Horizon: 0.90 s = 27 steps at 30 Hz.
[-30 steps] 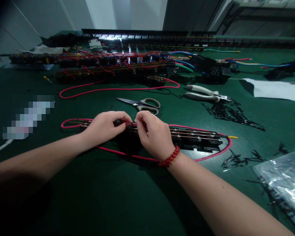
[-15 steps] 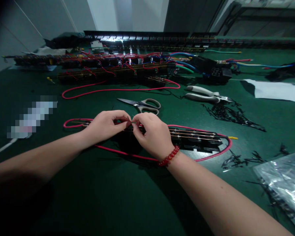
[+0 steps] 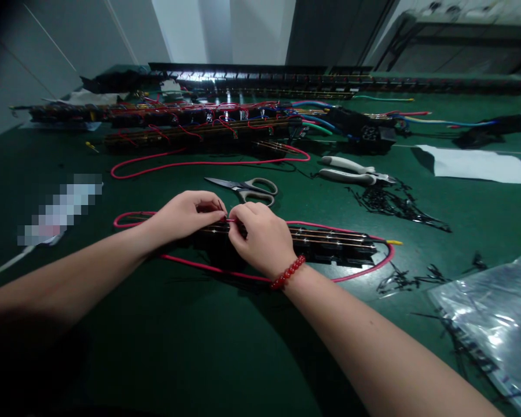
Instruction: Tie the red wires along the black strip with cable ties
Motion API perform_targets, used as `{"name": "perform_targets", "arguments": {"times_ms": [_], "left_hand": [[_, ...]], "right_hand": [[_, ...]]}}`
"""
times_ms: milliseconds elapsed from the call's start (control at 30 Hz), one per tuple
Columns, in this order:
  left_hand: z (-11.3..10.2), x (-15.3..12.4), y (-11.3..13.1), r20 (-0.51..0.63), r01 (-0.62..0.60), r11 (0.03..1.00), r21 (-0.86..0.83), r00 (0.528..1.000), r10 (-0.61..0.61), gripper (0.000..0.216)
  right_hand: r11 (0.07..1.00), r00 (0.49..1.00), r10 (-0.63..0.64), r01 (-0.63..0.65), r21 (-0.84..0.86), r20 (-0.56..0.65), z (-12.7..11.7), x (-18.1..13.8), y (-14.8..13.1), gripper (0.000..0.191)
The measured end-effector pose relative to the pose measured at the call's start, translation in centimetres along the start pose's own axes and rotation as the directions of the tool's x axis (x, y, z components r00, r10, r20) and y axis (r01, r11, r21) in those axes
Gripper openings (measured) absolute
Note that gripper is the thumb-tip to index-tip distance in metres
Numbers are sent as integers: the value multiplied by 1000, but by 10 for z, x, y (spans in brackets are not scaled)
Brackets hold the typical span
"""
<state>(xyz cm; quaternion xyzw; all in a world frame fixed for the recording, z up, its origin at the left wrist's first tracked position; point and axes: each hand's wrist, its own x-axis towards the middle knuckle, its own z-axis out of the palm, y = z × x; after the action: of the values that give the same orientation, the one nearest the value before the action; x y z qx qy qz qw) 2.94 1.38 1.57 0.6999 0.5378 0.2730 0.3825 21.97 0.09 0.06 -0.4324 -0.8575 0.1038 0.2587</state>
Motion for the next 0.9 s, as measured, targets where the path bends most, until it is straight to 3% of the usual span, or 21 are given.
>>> {"name": "perform_targets", "arguments": {"times_ms": [200, 467, 900], "left_hand": [[-6, 12, 5, 107, 69, 993, 91, 991, -78, 8], [-2, 15, -7, 112, 7, 991, -135, 994, 8, 9], [2, 11, -9, 73, -63, 993, -97, 995, 70, 7]], "right_hand": [[1000, 1000, 2, -1, -26, 30, 0, 0, 0, 11], [1000, 1000, -5, 6, -26, 31, 0, 0, 1, 13], [999, 993, -15, 20, -43, 113, -3, 0, 0, 21]]}}
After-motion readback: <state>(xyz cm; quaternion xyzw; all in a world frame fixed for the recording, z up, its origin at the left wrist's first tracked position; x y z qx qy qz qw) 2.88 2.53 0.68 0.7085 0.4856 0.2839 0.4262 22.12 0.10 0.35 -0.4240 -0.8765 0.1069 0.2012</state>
